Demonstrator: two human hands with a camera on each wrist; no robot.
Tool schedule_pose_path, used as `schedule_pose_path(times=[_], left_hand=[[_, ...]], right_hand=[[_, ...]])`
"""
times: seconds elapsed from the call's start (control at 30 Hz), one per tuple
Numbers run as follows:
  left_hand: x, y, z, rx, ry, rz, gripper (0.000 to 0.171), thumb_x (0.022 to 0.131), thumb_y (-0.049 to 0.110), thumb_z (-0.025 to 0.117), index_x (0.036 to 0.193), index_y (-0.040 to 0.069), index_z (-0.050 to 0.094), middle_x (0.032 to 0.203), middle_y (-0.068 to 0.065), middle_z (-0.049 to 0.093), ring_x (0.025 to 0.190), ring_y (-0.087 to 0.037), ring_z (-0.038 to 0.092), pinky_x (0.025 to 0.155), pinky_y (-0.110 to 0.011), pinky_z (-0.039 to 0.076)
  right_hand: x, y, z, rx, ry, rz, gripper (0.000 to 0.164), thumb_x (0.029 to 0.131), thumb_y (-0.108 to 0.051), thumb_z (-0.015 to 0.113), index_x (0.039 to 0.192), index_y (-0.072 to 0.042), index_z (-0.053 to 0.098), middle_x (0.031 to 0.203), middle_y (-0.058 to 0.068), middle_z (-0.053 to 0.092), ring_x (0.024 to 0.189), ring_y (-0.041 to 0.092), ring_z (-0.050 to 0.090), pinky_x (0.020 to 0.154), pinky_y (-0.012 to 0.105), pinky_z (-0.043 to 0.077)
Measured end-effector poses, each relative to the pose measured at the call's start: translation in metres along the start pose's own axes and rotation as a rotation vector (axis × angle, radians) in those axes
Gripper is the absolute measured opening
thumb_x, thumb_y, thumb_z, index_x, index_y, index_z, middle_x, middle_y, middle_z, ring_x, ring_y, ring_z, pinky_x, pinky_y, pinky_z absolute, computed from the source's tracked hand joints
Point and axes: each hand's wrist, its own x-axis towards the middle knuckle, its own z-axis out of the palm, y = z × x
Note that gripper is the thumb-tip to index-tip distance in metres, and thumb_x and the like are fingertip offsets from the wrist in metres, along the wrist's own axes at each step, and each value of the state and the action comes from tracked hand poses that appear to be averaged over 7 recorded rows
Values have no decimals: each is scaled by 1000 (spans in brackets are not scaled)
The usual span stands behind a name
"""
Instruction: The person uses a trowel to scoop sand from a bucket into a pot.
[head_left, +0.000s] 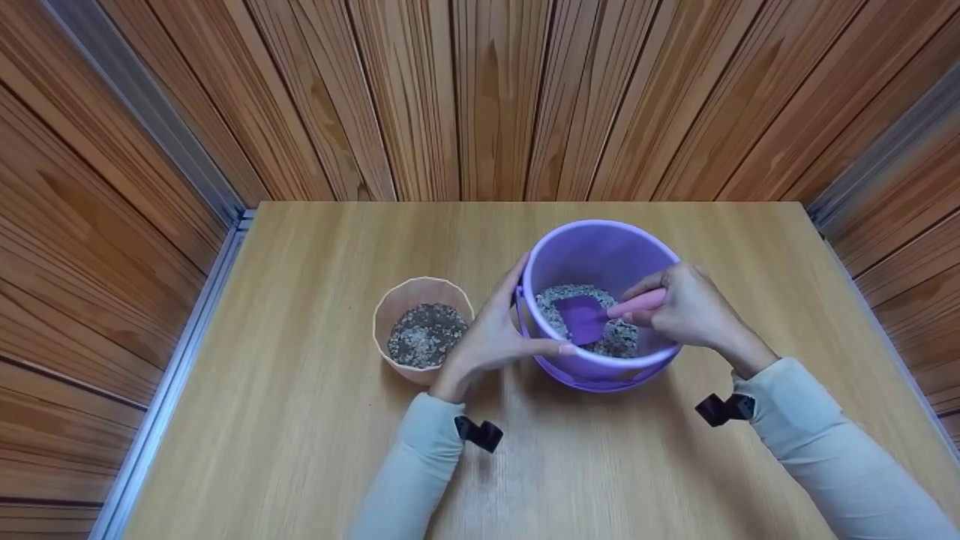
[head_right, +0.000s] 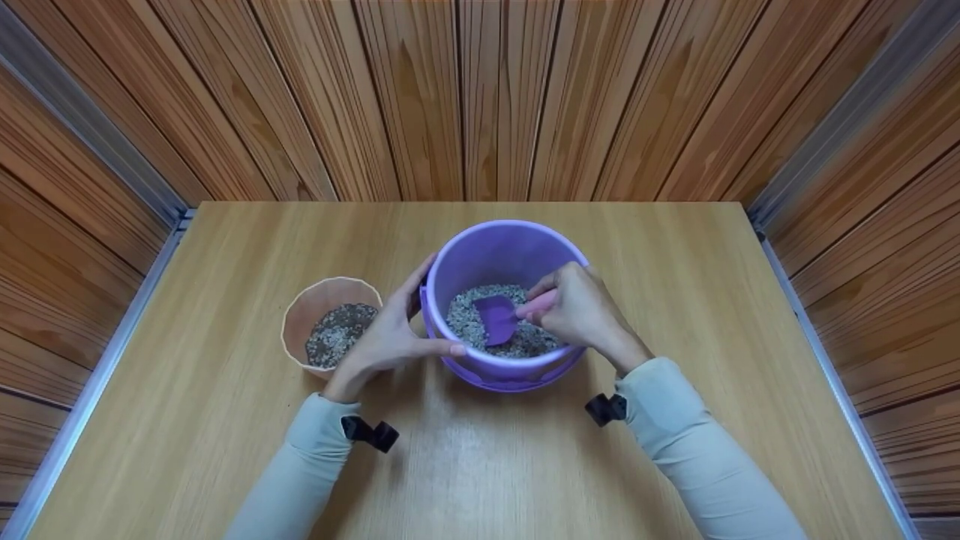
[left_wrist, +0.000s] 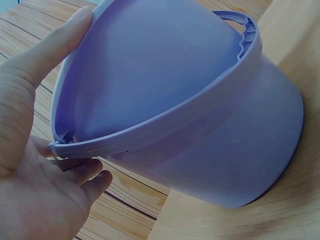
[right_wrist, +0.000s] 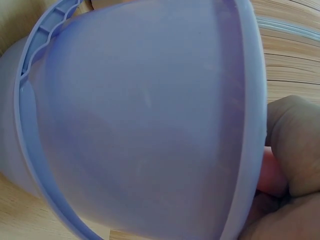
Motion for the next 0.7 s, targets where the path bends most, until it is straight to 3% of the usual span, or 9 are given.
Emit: schedule_pose_path(times=[0.43,0.7], left_hand=[[0,-1,0,9,-5,5,134,61,31,100,164,22,14,165,3,26,149,-9,24,123,-37,19],[0,-1,-1,22,2,-3,134,61,29,100,164,24,15,164,5,26,149,-10,24,123,-38,18]], right_hand=[[1,-1,3,56,-6,13,21,85,-8,81,106,-2,79,91,4,78,70,17,72,49,21,46],[1,0,1,113,-11,49,20,86,-8,81,106,-8,80,95,4,78,77,19,72,48,20,40]])
